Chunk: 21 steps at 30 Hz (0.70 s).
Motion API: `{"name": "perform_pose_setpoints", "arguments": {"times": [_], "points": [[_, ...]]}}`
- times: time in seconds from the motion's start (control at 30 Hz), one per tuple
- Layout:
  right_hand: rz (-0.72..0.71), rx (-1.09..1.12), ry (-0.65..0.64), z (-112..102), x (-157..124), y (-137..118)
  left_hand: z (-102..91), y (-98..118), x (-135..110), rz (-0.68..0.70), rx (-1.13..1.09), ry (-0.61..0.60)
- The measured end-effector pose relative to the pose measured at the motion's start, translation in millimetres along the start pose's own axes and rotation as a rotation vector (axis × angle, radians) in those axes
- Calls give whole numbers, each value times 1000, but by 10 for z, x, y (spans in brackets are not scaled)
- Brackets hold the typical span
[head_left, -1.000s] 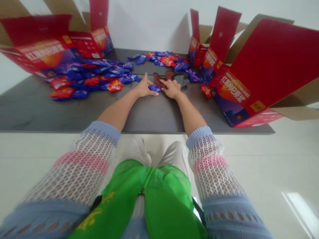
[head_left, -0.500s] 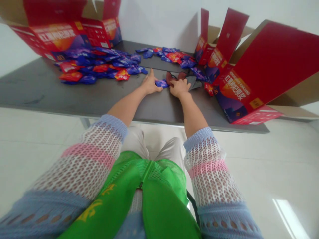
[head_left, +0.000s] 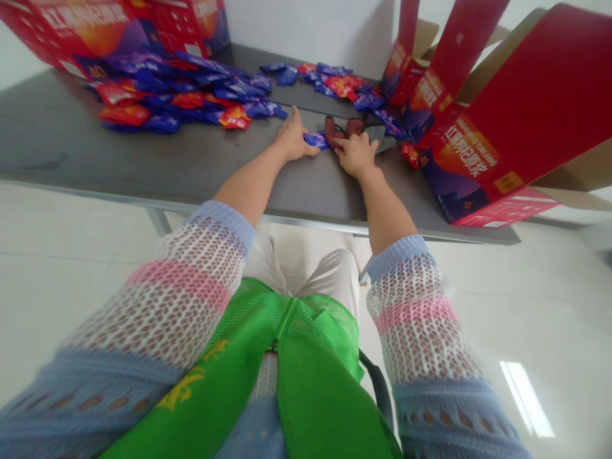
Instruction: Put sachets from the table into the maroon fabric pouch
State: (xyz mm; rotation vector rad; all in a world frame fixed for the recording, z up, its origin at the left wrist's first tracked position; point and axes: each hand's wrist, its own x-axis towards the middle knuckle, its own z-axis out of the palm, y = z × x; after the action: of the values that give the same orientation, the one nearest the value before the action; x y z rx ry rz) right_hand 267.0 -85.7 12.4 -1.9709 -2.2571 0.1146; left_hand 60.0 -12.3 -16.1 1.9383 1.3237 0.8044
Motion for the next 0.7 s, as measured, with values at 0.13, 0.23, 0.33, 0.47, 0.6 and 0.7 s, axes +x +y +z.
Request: {"name": "perform_pose_setpoints", "arguments": {"times": [0.13,0.23,0.33,0.47,0.6,0.7], "points": [[-11,-18,35,25,-75,-21,22,-47,52,0,49,71],[-12,-20,52,38,-58,-10,39,-47,82,34,90,111],[-7,-18,47,47,-35,1,28,44,41,16,129,111],[-15,0,55,22,-61,-15,-13,245,-86,-83,196,75],[-82,-78,56,-56,-80,-54,-19,332,-183,-108,217,91],[-115,-148,1,-121,-32,-81,-2,263,-214,-79,198,106]]}}
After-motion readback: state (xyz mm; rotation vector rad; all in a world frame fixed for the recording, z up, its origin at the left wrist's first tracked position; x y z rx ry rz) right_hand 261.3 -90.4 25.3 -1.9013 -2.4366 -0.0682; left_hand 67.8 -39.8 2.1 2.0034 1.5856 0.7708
